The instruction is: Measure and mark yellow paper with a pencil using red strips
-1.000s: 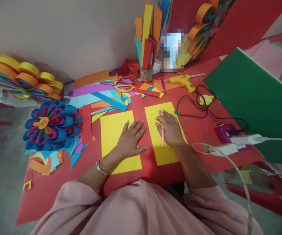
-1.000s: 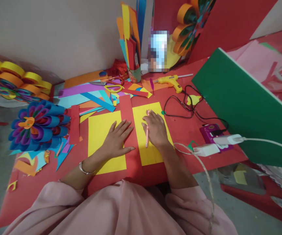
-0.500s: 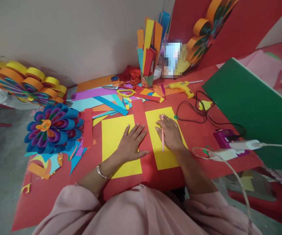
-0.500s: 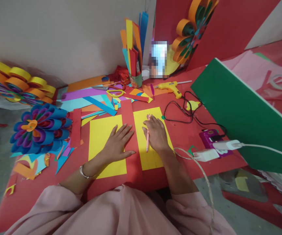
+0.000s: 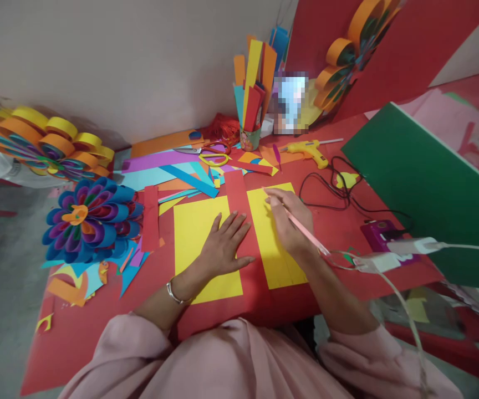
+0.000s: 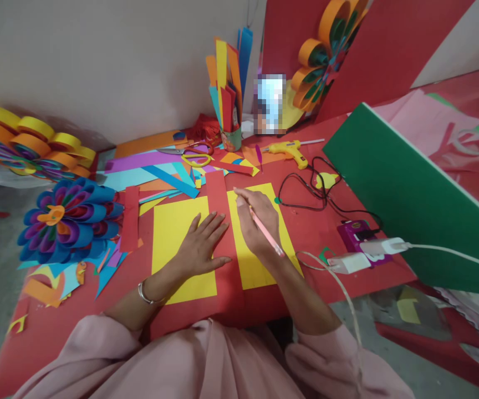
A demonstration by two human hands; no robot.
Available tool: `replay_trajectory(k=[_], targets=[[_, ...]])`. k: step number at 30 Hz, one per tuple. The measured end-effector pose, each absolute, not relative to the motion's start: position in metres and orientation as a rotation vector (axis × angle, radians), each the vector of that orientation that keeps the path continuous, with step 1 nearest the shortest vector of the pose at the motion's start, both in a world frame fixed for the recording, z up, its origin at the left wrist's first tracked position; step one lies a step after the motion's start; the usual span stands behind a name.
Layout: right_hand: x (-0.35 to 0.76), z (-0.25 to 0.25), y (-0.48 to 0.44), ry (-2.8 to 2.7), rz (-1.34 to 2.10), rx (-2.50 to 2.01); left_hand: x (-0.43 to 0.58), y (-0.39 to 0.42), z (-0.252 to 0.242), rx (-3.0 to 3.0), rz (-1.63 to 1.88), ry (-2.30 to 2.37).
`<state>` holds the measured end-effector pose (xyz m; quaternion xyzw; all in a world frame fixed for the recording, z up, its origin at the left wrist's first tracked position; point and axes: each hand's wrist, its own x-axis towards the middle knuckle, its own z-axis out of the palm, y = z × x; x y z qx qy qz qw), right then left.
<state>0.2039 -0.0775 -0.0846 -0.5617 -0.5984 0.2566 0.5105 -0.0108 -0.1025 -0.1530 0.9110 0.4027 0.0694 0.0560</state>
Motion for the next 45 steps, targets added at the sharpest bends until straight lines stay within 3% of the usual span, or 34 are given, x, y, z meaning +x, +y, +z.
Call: replay_trajectory(k=[9,45], targets=[[0.184,-0.144,-0.034,-1.207,0.879,-1.436,-0.010,-0.102,-0.149,2.716,0.165,1.218],[0.185,-0.153,-0.034,-1.304,0.766,-1.542,-0.010,-0.101,-0.151,2.721,0.146,1.235]])
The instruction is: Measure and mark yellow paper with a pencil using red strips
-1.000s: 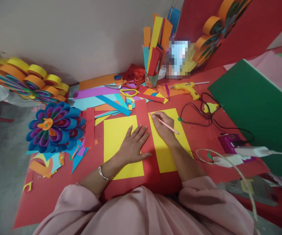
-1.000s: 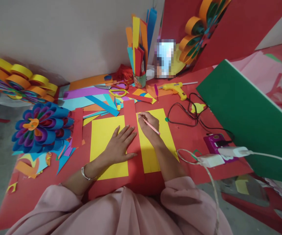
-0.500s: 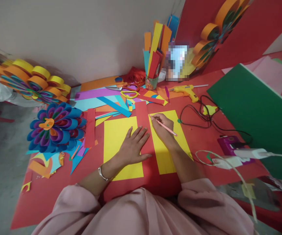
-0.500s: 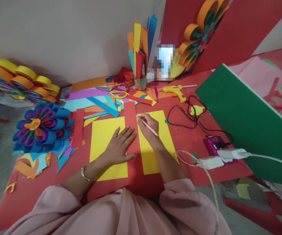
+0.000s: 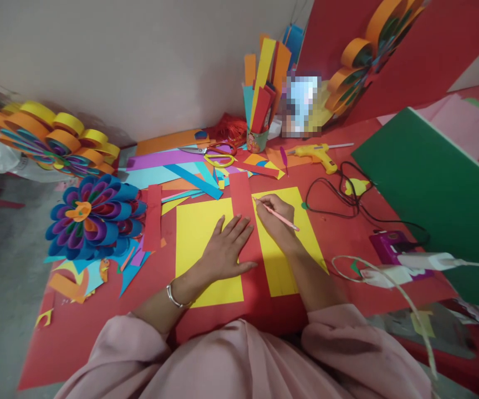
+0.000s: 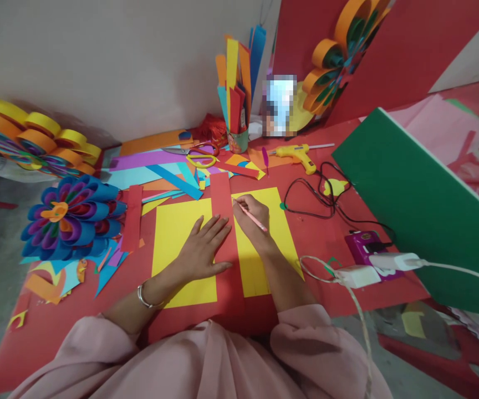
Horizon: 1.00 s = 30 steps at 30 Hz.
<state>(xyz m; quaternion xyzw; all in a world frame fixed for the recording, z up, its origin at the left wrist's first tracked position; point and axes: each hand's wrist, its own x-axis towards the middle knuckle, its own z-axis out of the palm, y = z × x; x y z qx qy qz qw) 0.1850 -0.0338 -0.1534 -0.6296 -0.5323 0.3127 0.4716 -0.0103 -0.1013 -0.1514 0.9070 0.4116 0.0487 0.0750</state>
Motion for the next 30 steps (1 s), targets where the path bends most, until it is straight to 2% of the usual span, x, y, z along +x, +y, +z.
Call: replay_trajectory(k=[30], targets=[[0.1851,-0.1531,-0.0337,-1.510,0.707,-1.530,-0.0083,-0.1012,-0.1492,2.697,0.103,1.243]])
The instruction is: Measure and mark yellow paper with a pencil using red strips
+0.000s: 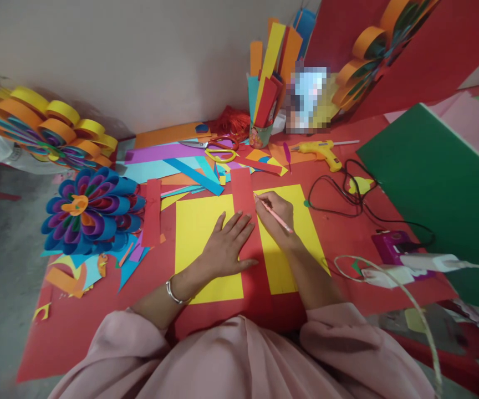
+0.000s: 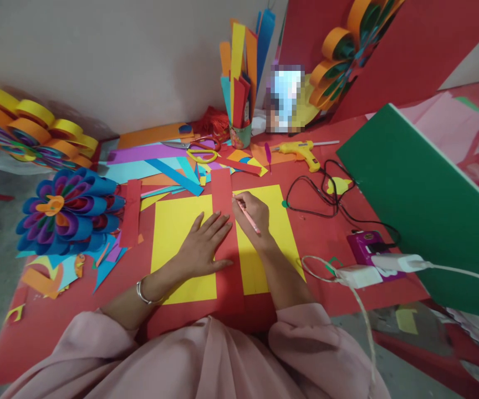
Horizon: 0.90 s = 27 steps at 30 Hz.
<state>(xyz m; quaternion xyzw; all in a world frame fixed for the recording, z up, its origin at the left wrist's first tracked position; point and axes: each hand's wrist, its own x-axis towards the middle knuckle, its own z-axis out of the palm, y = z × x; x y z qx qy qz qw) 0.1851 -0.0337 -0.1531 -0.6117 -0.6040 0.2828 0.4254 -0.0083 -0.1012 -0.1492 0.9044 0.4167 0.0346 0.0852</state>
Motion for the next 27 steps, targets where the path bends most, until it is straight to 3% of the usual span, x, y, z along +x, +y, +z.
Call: replay_trajectory(k=[27], targets=[[0.1841,-0.1512,-0.0316,-1.452,0.713,-1.521,-0.0094,-0.1009,-0.1506,2.711,0.137,1.231]])
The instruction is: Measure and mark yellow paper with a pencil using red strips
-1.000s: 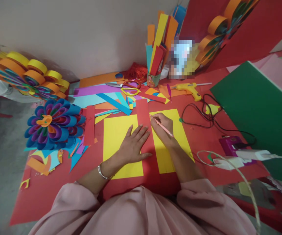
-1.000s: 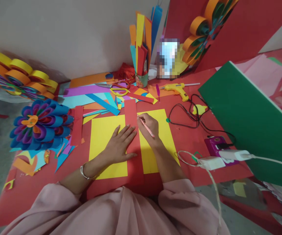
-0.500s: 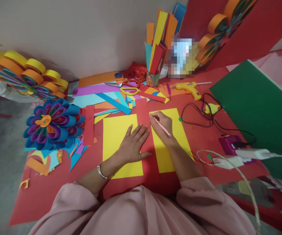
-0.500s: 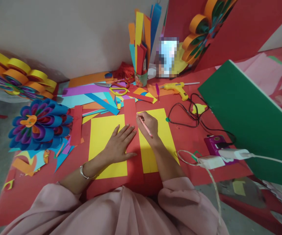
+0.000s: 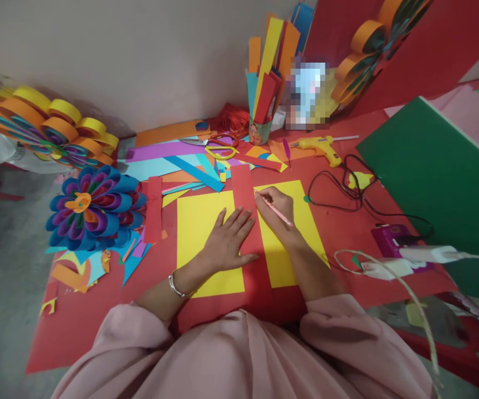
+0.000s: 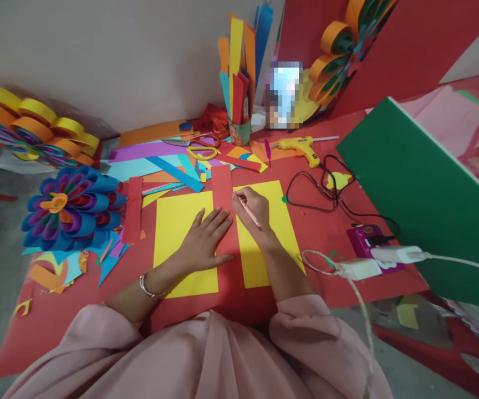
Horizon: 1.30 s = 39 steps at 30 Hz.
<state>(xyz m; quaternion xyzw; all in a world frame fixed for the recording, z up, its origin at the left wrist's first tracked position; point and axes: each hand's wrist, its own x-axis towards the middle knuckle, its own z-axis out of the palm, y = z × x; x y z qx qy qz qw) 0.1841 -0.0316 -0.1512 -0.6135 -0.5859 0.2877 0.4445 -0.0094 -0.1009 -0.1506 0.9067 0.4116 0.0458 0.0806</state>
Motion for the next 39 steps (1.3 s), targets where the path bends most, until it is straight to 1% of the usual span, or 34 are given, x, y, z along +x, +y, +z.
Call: replay_trajectory(k=[7,20,28,39], targets=[[0.186,-0.152,-0.044,-1.474,0.680,-1.530,-0.009,-0.099,-0.151,2.682,0.129,1.231],[0.189,-0.156,-0.076,-1.523,0.638,-1.532,-0.011,-0.096,-0.156,2.645,0.242,1.162],[0.190,-0.155,-0.077,-1.504,0.652,-1.503,-0.011,-0.095,-0.155,2.643,0.212,1.175],[0.188,-0.158,-0.078,-1.476,0.627,-1.492,-0.010,-0.096,-0.155,2.637,0.277,1.163]])
